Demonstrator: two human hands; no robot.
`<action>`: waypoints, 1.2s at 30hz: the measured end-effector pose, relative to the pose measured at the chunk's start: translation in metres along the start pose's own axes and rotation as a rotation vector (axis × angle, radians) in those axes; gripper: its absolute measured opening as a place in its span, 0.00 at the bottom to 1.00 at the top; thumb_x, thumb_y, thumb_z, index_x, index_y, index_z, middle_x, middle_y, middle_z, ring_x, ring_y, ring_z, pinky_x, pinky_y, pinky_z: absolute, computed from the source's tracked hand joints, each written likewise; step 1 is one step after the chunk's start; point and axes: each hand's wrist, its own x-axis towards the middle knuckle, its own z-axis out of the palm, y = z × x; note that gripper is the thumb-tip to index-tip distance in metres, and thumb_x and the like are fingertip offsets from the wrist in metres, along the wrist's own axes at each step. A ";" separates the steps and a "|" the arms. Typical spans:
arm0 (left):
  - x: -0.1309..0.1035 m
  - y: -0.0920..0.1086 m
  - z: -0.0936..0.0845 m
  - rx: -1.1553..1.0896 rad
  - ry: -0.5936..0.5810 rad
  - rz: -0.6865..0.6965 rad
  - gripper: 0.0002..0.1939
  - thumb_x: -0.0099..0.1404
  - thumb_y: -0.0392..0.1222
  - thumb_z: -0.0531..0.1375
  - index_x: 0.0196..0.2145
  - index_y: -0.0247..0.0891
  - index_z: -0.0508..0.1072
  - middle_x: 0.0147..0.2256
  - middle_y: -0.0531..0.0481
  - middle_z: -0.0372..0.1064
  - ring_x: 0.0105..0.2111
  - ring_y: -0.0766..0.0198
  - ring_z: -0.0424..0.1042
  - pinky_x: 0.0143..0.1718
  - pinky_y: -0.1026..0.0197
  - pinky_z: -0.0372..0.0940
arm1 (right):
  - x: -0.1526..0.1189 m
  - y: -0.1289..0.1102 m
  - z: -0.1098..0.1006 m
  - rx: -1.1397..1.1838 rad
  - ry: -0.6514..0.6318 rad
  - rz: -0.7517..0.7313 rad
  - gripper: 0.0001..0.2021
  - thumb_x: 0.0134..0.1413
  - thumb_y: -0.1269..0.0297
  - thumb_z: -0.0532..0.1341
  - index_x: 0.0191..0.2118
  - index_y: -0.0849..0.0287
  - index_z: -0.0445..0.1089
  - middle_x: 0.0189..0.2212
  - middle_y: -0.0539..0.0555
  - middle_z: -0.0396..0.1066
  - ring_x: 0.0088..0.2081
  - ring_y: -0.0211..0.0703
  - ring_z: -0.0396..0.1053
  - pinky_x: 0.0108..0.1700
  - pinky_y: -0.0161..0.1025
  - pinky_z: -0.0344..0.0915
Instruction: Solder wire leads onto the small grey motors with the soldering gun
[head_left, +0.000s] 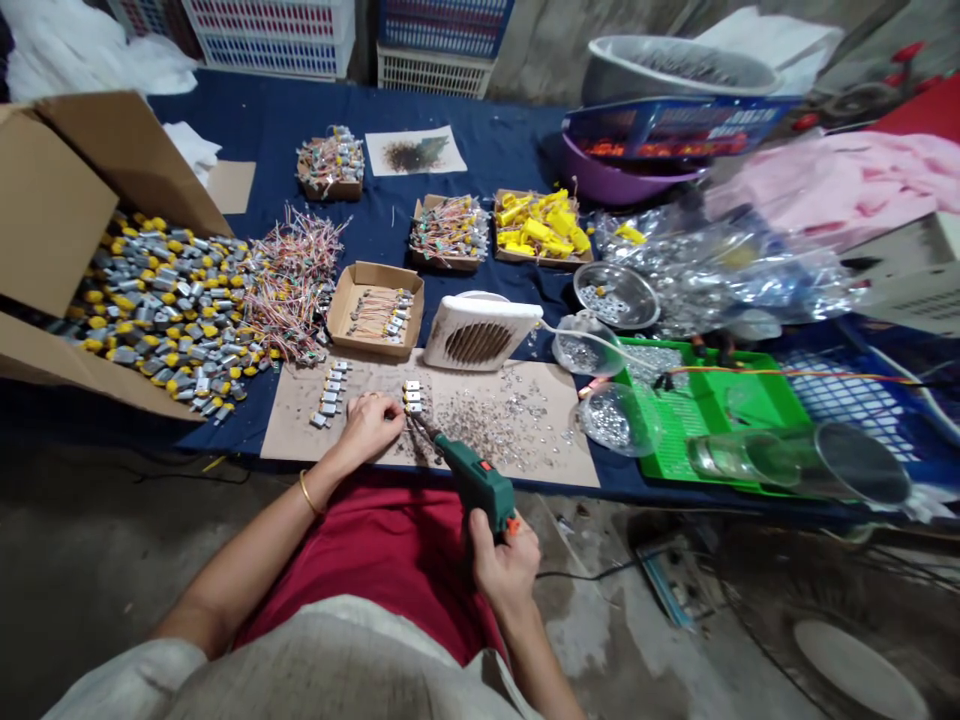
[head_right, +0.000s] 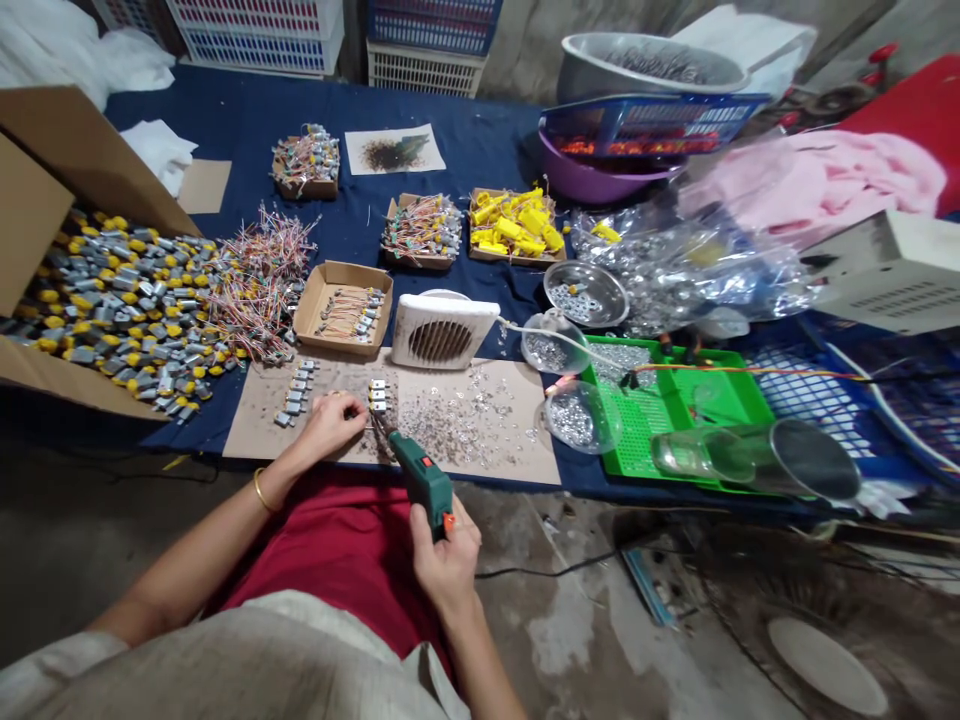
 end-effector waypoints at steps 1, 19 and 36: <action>0.000 0.000 0.000 0.003 0.002 -0.001 0.06 0.61 0.39 0.58 0.29 0.39 0.75 0.35 0.49 0.75 0.42 0.58 0.69 0.50 0.54 0.56 | 0.000 0.001 0.000 -0.007 0.006 -0.036 0.16 0.56 0.51 0.58 0.28 0.57 0.73 0.20 0.56 0.70 0.28 0.50 0.72 0.32 0.42 0.68; 0.002 0.000 0.000 0.033 0.001 -0.002 0.07 0.60 0.39 0.57 0.29 0.39 0.75 0.35 0.50 0.76 0.41 0.57 0.70 0.48 0.54 0.55 | 0.002 0.007 0.004 -0.083 0.031 -0.316 0.09 0.60 0.63 0.57 0.37 0.61 0.73 0.29 0.56 0.75 0.28 0.44 0.73 0.33 0.38 0.70; 0.003 -0.001 0.001 0.038 -0.011 -0.006 0.07 0.60 0.39 0.57 0.29 0.39 0.75 0.35 0.49 0.77 0.42 0.57 0.70 0.49 0.54 0.56 | -0.002 0.013 0.003 -0.118 0.027 -0.429 0.09 0.60 0.65 0.58 0.44 0.60 0.72 0.33 0.58 0.76 0.33 0.46 0.75 0.36 0.39 0.72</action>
